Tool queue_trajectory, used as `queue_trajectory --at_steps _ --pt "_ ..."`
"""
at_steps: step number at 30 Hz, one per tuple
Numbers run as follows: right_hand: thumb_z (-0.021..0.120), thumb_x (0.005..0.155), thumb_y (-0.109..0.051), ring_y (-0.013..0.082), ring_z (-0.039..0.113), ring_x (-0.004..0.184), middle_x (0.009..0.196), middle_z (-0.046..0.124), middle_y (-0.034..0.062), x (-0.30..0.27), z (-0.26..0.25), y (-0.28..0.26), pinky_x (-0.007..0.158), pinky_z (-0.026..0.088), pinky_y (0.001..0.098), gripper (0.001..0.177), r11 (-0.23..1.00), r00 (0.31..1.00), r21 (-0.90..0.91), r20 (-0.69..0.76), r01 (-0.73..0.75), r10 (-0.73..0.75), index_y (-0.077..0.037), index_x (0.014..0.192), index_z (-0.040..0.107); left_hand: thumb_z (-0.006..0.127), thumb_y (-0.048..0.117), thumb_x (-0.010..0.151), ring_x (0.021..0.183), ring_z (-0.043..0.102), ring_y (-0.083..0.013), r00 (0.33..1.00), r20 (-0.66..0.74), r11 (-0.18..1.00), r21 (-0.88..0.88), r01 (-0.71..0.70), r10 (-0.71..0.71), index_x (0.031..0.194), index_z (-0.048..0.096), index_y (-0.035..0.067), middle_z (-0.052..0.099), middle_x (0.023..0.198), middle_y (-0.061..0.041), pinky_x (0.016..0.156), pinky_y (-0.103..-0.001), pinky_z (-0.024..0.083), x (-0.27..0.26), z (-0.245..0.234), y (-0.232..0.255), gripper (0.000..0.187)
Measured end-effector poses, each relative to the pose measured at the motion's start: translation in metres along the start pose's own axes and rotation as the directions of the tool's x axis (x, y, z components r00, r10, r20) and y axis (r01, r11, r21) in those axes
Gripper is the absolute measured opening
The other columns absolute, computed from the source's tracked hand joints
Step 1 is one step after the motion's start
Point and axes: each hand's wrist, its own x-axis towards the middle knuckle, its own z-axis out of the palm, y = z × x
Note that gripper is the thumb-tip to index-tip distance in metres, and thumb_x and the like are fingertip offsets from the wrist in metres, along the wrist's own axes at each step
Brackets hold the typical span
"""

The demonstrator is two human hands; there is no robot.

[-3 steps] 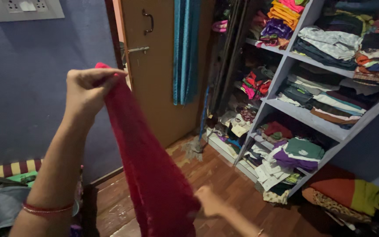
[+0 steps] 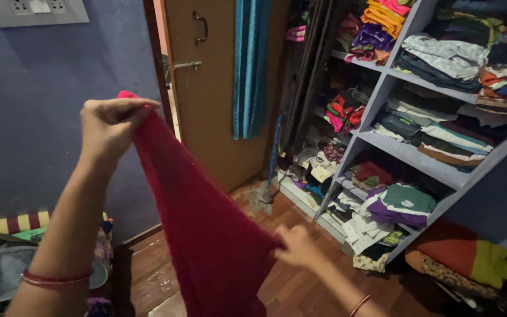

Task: The person folds a red garment, places it into a green backpack on a bed, and then organizes a white pouch, papers, and small containers into a beige handbag and the backpack.

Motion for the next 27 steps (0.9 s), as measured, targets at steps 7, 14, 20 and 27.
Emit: queue_trajectory --at_steps 7,14,20,27 --pt "0.079 0.072 -0.023 0.0284 0.073 0.076 0.085 0.076 0.0077 0.006 -0.086 0.078 0.079 0.058 0.0398 0.033 0.999 0.86 -0.041 -0.509 0.018 -0.036 -0.024 0.106 0.081 0.069 0.002 0.088 0.086 0.073 -0.0091 0.993 -0.114 0.996 0.091 0.019 -0.009 0.121 0.073 0.012 0.075 0.107 -0.002 0.078 -0.025 0.063 -0.018 -0.023 -0.021 0.035" --pt "0.083 0.061 -0.006 0.028 0.064 0.091 0.106 0.069 0.011 -0.015 -0.182 0.09 0.077 0.053 0.0361 0.024 0.999 0.678 -0.019 -0.735 -0.027 0.004 -0.01 0.084 0.079 0.072 0.013 0.101 0.078 0.074 -0.0196 0.983 -0.048 0.674 0.722 0.158 -0.179 0.113 0.079 0.01 0.079 0.098 -0.013 0.068 -0.034 0.059 -0.032 -0.055 -0.015 0.013" --pt "0.072 0.093 -0.01 0.0126 0.063 0.076 0.08 0.071 0.0055 -0.072 -0.236 0.09 0.068 0.05 0.0285 0.012 0.727 0.913 0.672 -0.371 0.14 0.167 0.0 0.093 0.079 0.065 0.021 0.099 0.09 0.07 -0.0182 0.964 0.265 0.951 0.3 -0.075 -0.008 0.103 0.074 0.008 0.073 0.101 -0.011 0.077 -0.036 0.058 -0.066 -0.083 0.033 0.016" --pt "0.077 0.092 -0.033 0.0073 0.054 0.068 0.079 0.068 0.003 0.006 -0.231 0.092 0.059 0.044 0.0271 0.035 0.767 0.913 0.641 -0.334 0.037 0.235 0.001 0.1 0.081 0.055 0.017 0.105 0.078 0.06 -0.01 0.868 0.173 0.826 -0.265 0.497 -0.466 0.105 0.068 0.007 0.067 0.091 0.0 0.069 -0.028 0.05 -0.071 -0.017 -0.092 0.017"
